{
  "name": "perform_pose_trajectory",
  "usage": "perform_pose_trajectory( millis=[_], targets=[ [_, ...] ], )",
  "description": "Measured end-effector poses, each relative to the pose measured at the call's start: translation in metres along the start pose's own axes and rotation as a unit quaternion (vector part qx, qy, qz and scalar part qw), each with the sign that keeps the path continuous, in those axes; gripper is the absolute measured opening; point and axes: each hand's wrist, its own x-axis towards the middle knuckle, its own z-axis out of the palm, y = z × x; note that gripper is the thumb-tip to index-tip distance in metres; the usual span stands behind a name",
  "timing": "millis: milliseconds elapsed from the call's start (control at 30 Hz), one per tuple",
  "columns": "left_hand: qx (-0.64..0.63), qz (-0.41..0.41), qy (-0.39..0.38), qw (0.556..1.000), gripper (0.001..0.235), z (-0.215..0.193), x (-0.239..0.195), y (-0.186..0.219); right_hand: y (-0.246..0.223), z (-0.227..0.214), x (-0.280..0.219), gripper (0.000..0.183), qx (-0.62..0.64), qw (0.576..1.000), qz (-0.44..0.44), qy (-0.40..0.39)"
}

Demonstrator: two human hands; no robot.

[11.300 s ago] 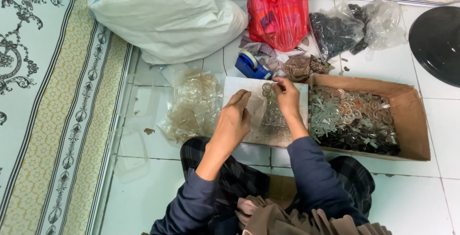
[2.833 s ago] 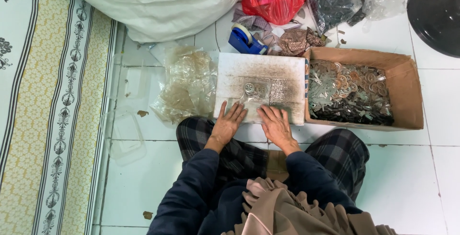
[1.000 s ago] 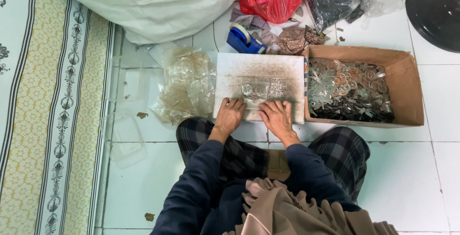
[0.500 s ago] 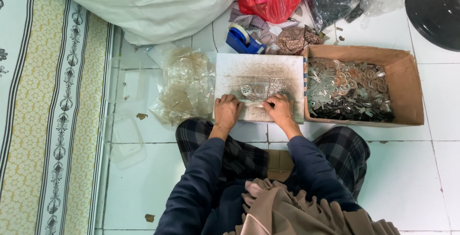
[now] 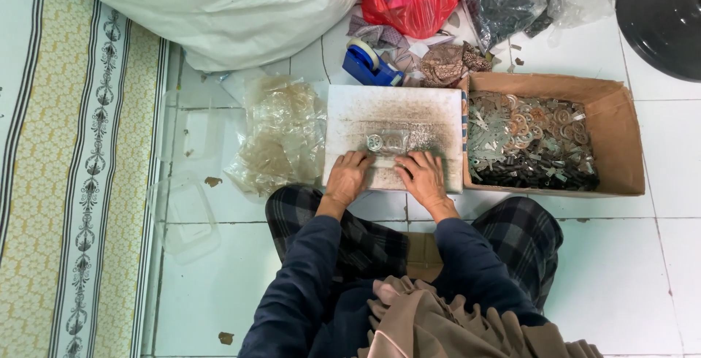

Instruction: The person picks up metal washers from a cardboard box and arranges them on a white surface before placing them into a plastic bag.

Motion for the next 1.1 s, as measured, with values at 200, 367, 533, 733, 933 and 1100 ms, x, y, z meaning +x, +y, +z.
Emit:
perform_pose_trajectory(
  millis=[200, 367, 533, 733, 933, 1100],
  targets=[
    [-0.057, -0.047, -0.011, 0.997, 0.02, 0.019, -0.004, -0.011, 0.007, -0.002, 0.005, 0.023, 0.04, 0.999, 0.006, -0.012],
    [-0.104, -0.112, 0.023, 0.988, 0.019, 0.02, 0.002, -0.011, 0.027, 0.023, 0.0, 0.023, 0.044, 0.997, 0.061, -0.009],
    [-0.102, -0.143, 0.089, 0.98, 0.02, 0.042, 0.004, -0.016, 0.03, 0.027, 0.008, 0.032, 0.057, 0.987, 0.146, -0.034],
    [-0.05, -0.107, 0.114, 0.986, 0.013, 0.02, 0.017, -0.009, 0.031, 0.022, 0.017, 0.039, 0.058, 0.984, 0.163, -0.038],
    [0.021, -0.039, 0.105, 0.994, 0.019, 0.025, 0.011, -0.008, 0.017, 0.006, 0.03, 0.036, 0.115, 0.97, 0.21, -0.039],
    [0.026, -0.025, 0.107, 0.994, 0.026, 0.028, 0.015, -0.011, 0.019, -0.012, 0.103, 0.016, 0.231, 0.915, 0.329, 0.038]
  ],
)
